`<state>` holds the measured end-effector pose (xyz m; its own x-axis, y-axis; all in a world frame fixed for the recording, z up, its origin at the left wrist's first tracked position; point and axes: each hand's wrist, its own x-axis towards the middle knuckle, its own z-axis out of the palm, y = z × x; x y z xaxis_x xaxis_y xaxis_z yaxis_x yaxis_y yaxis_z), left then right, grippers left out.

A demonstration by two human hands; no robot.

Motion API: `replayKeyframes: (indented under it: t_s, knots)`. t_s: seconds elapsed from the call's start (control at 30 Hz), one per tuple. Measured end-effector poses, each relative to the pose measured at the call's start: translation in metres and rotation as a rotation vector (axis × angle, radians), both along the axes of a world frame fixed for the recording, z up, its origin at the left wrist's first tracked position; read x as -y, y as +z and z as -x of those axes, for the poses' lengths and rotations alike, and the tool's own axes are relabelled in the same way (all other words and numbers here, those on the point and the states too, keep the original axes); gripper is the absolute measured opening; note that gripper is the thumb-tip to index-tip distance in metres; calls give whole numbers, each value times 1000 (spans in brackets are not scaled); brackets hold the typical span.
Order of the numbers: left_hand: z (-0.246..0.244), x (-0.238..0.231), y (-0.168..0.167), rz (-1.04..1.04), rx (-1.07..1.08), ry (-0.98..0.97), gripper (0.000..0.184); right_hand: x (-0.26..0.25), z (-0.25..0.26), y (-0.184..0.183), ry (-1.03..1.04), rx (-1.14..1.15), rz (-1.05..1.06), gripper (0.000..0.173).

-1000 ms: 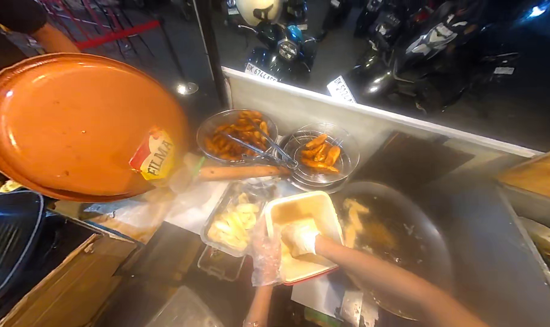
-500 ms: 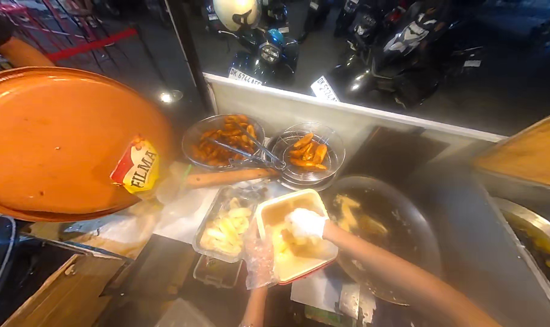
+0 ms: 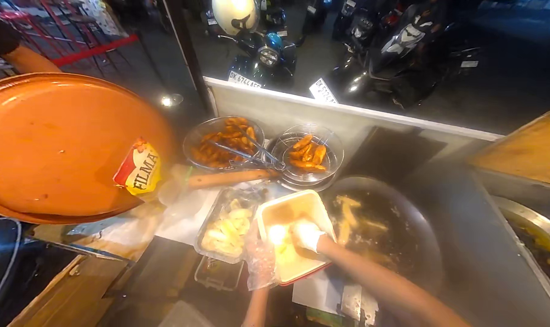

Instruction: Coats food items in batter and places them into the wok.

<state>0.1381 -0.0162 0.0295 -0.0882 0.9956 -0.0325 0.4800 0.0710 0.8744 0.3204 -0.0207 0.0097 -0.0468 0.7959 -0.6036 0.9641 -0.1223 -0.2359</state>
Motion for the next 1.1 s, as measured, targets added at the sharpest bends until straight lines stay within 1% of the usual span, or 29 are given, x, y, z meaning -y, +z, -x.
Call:
replayKeyframes:
  t_s: [0.03, 0.1, 0.13, 0.2, 0.27, 0.33, 0.43, 0.5, 0.53, 0.57, 0.63, 0.67, 0.77, 0.83, 1.0, 1.1]
  knots:
    - [0, 0, -1, -6, -1, 0, 45, 3, 2, 9, -29, 24, -43, 35]
    - [0, 2, -2, -12, -13, -1, 46, 14, 8, 26, -72, 60, -139, 33]
    - [-1, 3, -1, -9, -4, 2, 45, 19, 11, 35, -66, 69, -147, 33]
    - [-1, 2, 1, 8, -8, -1, 47, 26, 13, 52, 22, 67, -9, 34]
    - [-1, 2, 2, 8, -16, -2, 48, 29, 10, 60, 98, 58, 119, 33]
    - [-1, 3, 0, -3, -12, -6, 48, 27, 7, 51, 43, 45, 91, 36]
    - [-2, 3, 0, 17, -23, -19, 49, 20, 6, 17, -41, -13, 24, 39]
    - [-1, 2, 0, 23, -46, -24, 49, 13, 10, 3, -35, -8, -21, 32]
    - [-1, 2, 0, 12, -48, -21, 49, 9, 14, 7, -28, 2, -31, 32]
    - [0, 2, -1, -1, -34, -15, 49, 5, 18, 15, -20, 13, -38, 36]
    - [0, 3, -1, -13, -13, -8, 48, 1, 26, 35, 9, 4, 14, 52]
    - [0, 3, -2, -9, -21, -14, 48, 3, 29, 36, 27, -11, 34, 54]
    - [0, 3, -1, 14, -50, -17, 48, 3, 42, 35, 85, 13, 61, 35]
    - [-1, 4, -2, -6, -44, -11, 48, 4, 44, 30, 90, 32, 51, 29]
    - [-1, 5, 1, 3, -25, 0, 47, 16, 40, 50, 141, 32, 37, 27]
    - [-2, 6, 1, -2, 5, -11, 42, 32, 28, 74, 155, -77, 52, 32]
